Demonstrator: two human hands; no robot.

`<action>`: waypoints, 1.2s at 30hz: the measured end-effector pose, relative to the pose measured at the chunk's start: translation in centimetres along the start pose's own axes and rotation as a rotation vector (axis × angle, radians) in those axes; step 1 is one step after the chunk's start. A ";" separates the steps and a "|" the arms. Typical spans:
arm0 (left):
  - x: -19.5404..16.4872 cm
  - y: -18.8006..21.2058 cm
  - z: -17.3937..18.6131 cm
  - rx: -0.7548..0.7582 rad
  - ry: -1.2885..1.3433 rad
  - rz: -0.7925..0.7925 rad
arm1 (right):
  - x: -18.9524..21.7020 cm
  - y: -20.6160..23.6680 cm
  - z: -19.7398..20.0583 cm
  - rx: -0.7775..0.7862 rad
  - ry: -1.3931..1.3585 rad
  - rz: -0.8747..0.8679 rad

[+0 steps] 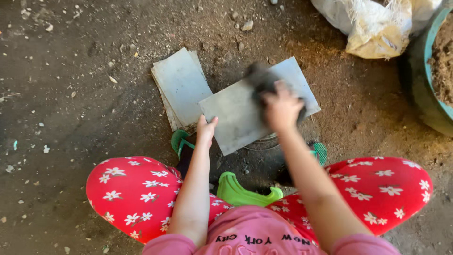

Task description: The person sits on the ground and wipes rectangular metal sheets with a dark cloth. They handle the sheets one at a time, wiping each side and stacking them nearby. The person occasionally dips the cloth into a bucket before continuing to wipe the sheets.

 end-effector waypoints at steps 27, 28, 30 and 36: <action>-0.5 -1.4 -1.1 -0.211 -0.820 -0.111 | -0.3 -8.2 1.6 0.044 0.186 -0.124; -0.7 -1.3 -1.1 -0.209 -0.824 -0.114 | -2.2 -8.9 2.3 0.029 0.227 -0.148; -1.3 -1.2 -1.1 -0.200 -0.789 -0.159 | -5.8 -8.6 3.0 0.111 0.023 -0.403; -2.4 -0.2 -0.6 -0.218 -0.504 -0.066 | -11.5 -6.0 5.6 0.062 -0.185 -0.739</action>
Point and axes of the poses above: each hand's wrist, its own y-axis away from the middle knuckle, its own z-axis out of the back of the hand, x = y × z, the point moved 2 cm from there along -y, towards the middle knuckle, and after that the axes turned 14 degrees about -z, right-handed, at the moved point
